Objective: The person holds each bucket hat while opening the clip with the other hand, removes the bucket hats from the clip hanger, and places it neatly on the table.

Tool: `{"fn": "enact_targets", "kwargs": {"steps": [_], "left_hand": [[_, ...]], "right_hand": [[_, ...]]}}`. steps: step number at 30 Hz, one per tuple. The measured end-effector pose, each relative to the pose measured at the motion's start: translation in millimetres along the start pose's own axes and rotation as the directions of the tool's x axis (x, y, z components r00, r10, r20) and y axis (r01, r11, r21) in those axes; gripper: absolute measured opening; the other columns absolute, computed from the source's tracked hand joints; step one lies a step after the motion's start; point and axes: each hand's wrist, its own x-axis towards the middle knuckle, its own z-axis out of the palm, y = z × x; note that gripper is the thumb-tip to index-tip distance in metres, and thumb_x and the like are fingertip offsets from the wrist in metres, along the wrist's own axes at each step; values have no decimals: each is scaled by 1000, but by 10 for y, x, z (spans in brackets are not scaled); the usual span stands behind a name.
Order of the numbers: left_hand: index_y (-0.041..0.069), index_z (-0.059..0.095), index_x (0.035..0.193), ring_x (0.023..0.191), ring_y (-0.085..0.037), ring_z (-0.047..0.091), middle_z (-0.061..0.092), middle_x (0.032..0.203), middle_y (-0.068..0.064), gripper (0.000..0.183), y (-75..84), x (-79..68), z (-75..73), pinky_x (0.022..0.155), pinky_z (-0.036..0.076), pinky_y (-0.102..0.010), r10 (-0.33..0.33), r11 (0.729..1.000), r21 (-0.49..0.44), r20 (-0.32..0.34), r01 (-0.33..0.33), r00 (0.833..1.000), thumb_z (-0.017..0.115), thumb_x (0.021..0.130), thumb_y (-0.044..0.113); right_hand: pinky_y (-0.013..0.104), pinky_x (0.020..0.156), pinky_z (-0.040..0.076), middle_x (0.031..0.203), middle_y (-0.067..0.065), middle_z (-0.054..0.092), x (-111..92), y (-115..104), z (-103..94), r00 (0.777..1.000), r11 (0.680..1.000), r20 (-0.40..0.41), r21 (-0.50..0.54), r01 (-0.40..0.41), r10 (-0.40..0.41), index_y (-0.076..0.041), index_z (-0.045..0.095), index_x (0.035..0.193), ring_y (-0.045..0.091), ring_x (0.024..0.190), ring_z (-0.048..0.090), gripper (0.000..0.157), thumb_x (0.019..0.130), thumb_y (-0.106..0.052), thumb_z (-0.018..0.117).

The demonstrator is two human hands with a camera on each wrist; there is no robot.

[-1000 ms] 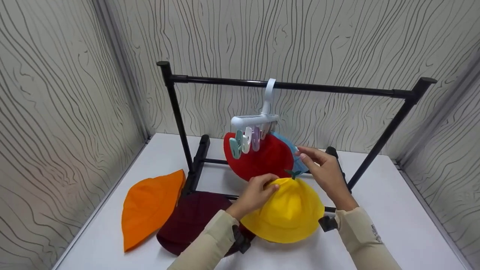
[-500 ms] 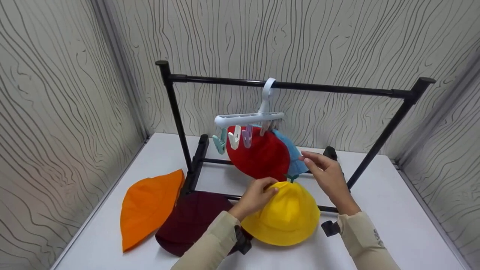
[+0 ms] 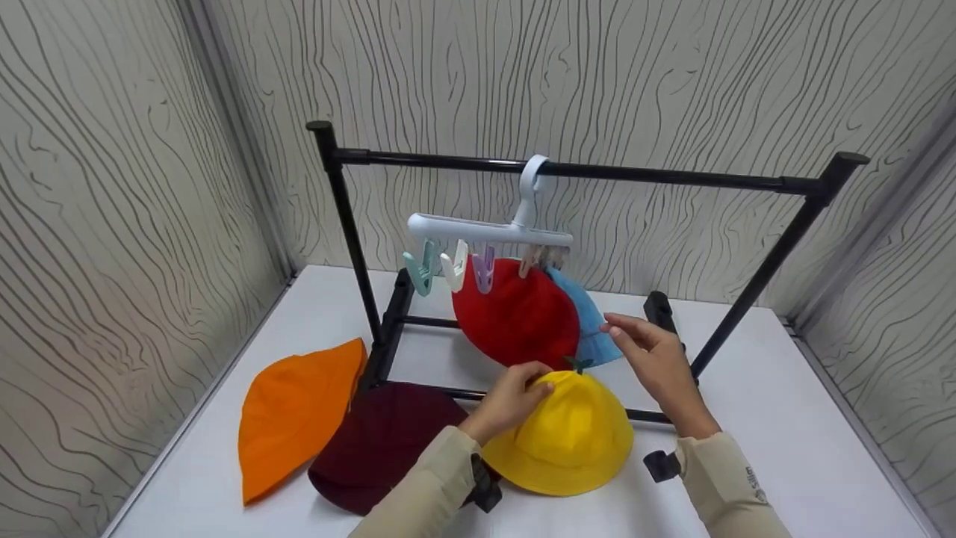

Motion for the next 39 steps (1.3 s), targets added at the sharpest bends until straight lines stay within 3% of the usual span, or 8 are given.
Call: {"fn": "enact_targets", "kwargs": {"steps": [12,16,25,32,39], "left_hand": [[21,64,114,92,-11,58,63,104,10,20,-65,61,42,96,52,-30,-49,999,10,-39,49,998,58,95,21],[20,64,114,92,-12,58,63,105,9,20,-80,74,60,96,52,-30,-53,999,6,-49,53,997,58,95,22],[19,62,117,94,-11,58,63,108,7,21,-152,92,86,96,51,-32,-9,1000,-6,-59,9,998,57,96,19],[20,60,119,96,-13,57,61,111,8,23,-175,98,110,99,50,-35,-67,996,-54,-66,64,996,58,96,16],[21,60,120,98,-13,58,61,112,9,25,-207,112,119,100,49,-35,-92,994,-71,-66,88,994,58,96,15]], "right_hand": [[8,92,43,123,9,66,-33,71,59,999,998,-1,31,-49,49,-10,59,129,5,110,60,36,99,-28,54],[8,92,43,123,7,66,-33,104,68,998,997,0,31,-70,70,-11,60,129,0,108,59,36,99,-29,53],[10,93,44,124,6,66,-54,166,82,997,996,10,35,-78,77,-11,59,130,-4,106,58,37,99,-31,53],[14,97,44,125,6,66,-69,199,94,994,994,19,37,-106,106,-11,58,130,18,120,57,38,99,-32,52],[30,103,43,128,8,64,-78,207,118,989,989,25,35,-145,144,-10,57,132,22,123,56,41,99,-34,52]]}}
